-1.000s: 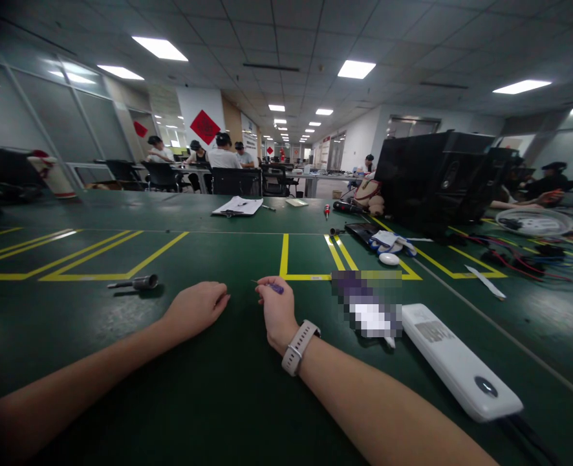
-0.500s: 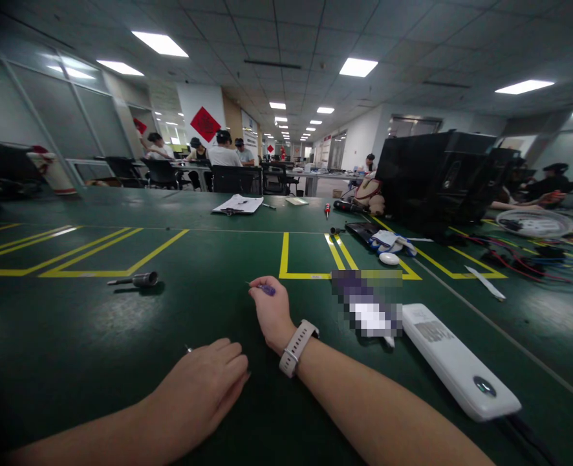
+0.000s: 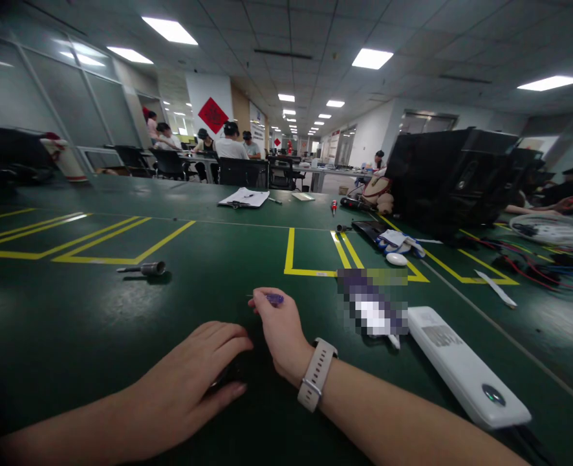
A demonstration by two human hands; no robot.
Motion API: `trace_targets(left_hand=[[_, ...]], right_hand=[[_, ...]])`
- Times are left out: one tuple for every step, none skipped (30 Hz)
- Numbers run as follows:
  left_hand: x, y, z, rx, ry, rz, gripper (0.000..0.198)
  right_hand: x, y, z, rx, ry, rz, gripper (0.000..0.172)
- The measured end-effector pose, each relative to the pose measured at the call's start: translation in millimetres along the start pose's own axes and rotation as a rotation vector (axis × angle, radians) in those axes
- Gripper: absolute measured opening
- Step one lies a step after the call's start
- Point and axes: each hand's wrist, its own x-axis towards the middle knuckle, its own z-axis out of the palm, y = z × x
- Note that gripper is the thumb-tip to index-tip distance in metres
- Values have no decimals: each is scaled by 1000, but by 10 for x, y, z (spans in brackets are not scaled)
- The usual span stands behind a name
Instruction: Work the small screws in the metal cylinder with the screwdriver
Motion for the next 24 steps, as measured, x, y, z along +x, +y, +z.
trace_targets(left_hand=[[-22,-30,-34,-16,21,4,33],[-44,-63,-69,-29,45,-7,36],[-65,-100,-104,-28,60,-29,38],[-85,-137,-136,-29,49,-52,40],[-103,-173,-162,-35,52,-83,38],[-119,-206,-180,-44,29,-108,36],[-133,-235,-190,-56,10,-118,35],[-145,-258,-195,-66,-2,-127,35],[-155,-275,-195,-74,-15,-130,34],[-163,-286,-195,-83,-28,-130,33],[-169,-292,-196,-94,-48,-128,31],[-174,-295,-201,-108,-76,-125,29],[-176,-299,-208,-127,-108,-120,26],[-177,-305,-217,-146,-136,-117,24],[-175,-315,-226,-161,-146,-118,23],[-171,-332,-232,-172,-136,-124,23],[-164,-355,-234,-183,-112,-137,23],[-154,-383,-232,-204,-83,-159,23],[-143,-415,-227,-243,-52,-187,24],[-131,-448,-219,-307,-24,-221,26],[-118,-479,-210,-390,0,-254,27],[-107,-507,-202,-478,25,-284,29],[-96,-531,-196,-559,46,-309,30],[-88,-549,-193,-619,62,-330,30]], right_hand=[[-46,-17,-19,12,-2,11,17],[-86,-30,-37,30,-2,22,17],[-118,-41,-55,52,-3,33,18],[-142,-49,-71,75,-2,43,19],[-158,-54,-85,95,0,51,21],[-168,-56,-97,113,2,57,23],[-175,-54,-106,124,4,61,24],[-179,-49,-114,131,5,66,25],[-182,-41,-121,131,2,65,26],[-185,-30,-128,126,-12,58,27],[-189,-16,-134,114,-35,46,28],[-193,-1,-141,94,-63,35,29],[-198,14,-148,67,-90,24,30],[-203,29,-155,38,-113,17,31],[-208,42,-161,11,-132,14,31],[-213,52,-167,-11,-148,12,31],[-218,60,-172,-28,-165,7,31],[-223,65,-175,-38,-185,-5,31],[-229,67,-178,-47,-209,-18,31],[-236,67,-179,-60,-235,-33,30],[-244,64,-180,-77,-257,-46,30],[-252,60,-180,-97,-278,-57,30],[-261,54,-180,-119,-298,-65,30],[-269,47,-180,-145,-319,-66,30]])
